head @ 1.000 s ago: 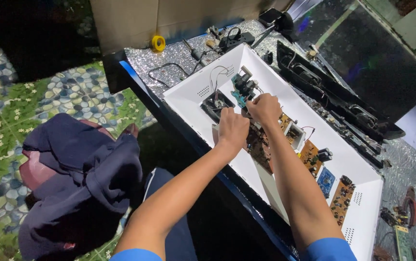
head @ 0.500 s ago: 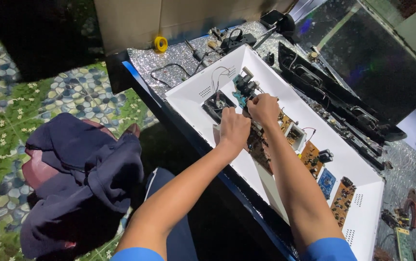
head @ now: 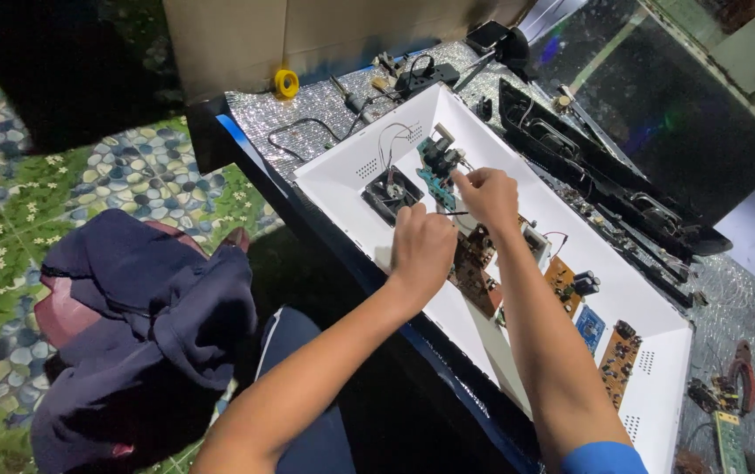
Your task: Arranging and positioning various electronic circuit boards onto a white plastic panel, likely for assembly or repair.
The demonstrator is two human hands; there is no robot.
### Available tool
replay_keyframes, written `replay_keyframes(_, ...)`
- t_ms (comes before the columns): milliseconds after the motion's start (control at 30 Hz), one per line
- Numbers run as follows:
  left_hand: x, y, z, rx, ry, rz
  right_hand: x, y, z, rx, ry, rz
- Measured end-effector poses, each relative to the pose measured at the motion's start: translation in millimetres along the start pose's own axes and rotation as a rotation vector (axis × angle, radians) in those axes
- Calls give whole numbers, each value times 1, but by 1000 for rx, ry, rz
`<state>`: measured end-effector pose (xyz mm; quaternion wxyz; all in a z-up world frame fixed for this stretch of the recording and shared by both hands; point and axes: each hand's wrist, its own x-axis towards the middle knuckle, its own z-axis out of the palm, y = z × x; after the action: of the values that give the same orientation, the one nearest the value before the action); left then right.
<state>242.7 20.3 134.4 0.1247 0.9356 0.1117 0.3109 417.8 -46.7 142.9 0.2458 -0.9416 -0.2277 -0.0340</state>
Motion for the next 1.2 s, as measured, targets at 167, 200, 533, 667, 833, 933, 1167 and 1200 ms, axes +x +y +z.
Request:
replay_keyframes(167,-47,-17,-98,-329,441,-11,-10,13,-25,-22,87,-180)
replay_keyframes(200,-62,-24,-111,-403,477,-72,-21,3,-31,11,4,-201)
replay_keyframes(533,-226,-100,-52,-212,-448,-752,-59,-17,-34,-239,-358,-520)
replay_keyframes(667,-284,-95,-11,-137,-898,-925,-58,-15,-28,-291,-383,-495)
replay_keyframes(833,-328,-78,29,285,-686,-721,-58,-11,-25,-294,-358,-545)
replay_keyframes(933,-327,-70,30,369,-665,-711,-55,-6,-19,-289,-315,-609)
replay_keyframes(1167,-327,-53,38,648,-470,-605,-58,-14,-19,-327,-299,-587)
replay_keyframes(1200,-328,-52,40,650,-478,-613,-55,-11,-16,-357,-286,-623)
